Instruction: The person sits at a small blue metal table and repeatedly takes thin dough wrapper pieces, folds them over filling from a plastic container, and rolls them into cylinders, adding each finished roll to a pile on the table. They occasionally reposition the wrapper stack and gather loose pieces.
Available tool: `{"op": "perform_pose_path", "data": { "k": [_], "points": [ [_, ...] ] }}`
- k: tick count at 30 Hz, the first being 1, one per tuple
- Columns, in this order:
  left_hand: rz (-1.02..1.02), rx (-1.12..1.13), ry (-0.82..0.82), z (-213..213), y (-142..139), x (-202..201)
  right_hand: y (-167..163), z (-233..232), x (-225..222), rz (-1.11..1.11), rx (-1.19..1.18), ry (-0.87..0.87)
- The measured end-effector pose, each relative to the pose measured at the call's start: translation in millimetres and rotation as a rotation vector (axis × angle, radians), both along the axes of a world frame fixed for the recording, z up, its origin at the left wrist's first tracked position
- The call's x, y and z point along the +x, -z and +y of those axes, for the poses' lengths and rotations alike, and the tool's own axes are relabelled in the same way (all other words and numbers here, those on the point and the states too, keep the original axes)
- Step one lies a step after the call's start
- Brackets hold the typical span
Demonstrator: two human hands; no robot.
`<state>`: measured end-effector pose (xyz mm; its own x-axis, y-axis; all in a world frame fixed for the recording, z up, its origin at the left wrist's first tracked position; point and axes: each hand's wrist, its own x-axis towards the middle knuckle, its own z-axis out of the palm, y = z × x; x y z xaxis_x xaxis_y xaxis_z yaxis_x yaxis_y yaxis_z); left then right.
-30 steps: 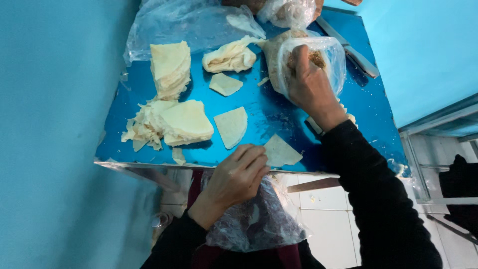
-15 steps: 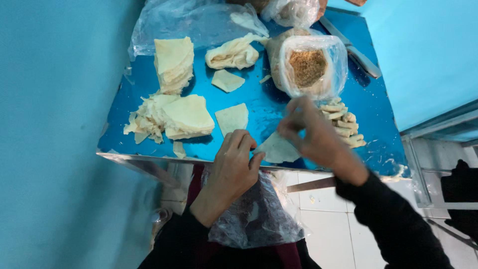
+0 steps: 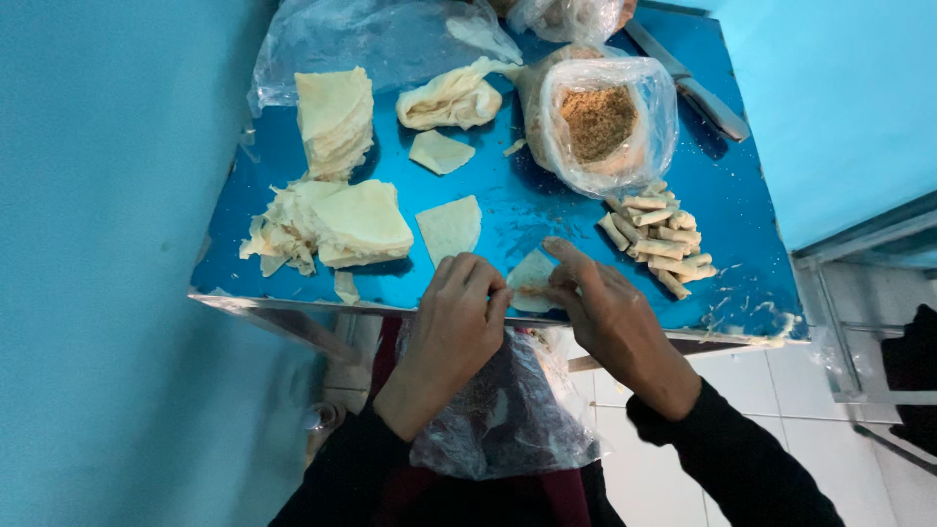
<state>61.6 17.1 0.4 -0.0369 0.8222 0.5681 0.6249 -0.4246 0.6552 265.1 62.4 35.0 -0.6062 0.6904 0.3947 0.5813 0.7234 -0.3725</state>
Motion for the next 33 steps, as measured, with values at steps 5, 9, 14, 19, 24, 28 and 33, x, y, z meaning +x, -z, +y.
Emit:
{"op": "perform_pose_path", "data": {
  "k": [5, 9, 14, 19, 24, 28, 33],
  "points": [
    [0.007, -0.014, 0.011, -0.9, -1.7, 3.7, -8.9, -5.1, 8.4, 0.026, -0.035, 0.11],
    [-0.083, -0.039, 0.021, -2.7, 0.7, 12.7, -12.7, -6.1, 3.5, -0.118, -0.037, 0.178],
    [-0.179, -0.074, 0.064, -7.1, 3.0, 15.0, -21.7, -2.8, 3.8, -0.011, -0.18, 0.108],
    [-0.141, 0.025, 0.134, -10.1, 2.4, 13.7, -24.0, -2.3, 3.3, 0.014, -0.18, 0.055],
    [-0.037, 0.021, 0.172, -4.1, 5.1, 11.4, -21.6, -4.8, -0.8, -0.01, -0.175, 0.046],
    [0.174, 0.108, 0.184, 4.7, 9.3, 6.7, -24.0, -10.1, 2.6, -0.031, -0.264, 0.037],
    [0.3, 0.179, 0.134, 15.1, 12.7, 8.8, -22.2, -7.6, -0.4, -0.072, -0.051, -0.08]
  ]
}}
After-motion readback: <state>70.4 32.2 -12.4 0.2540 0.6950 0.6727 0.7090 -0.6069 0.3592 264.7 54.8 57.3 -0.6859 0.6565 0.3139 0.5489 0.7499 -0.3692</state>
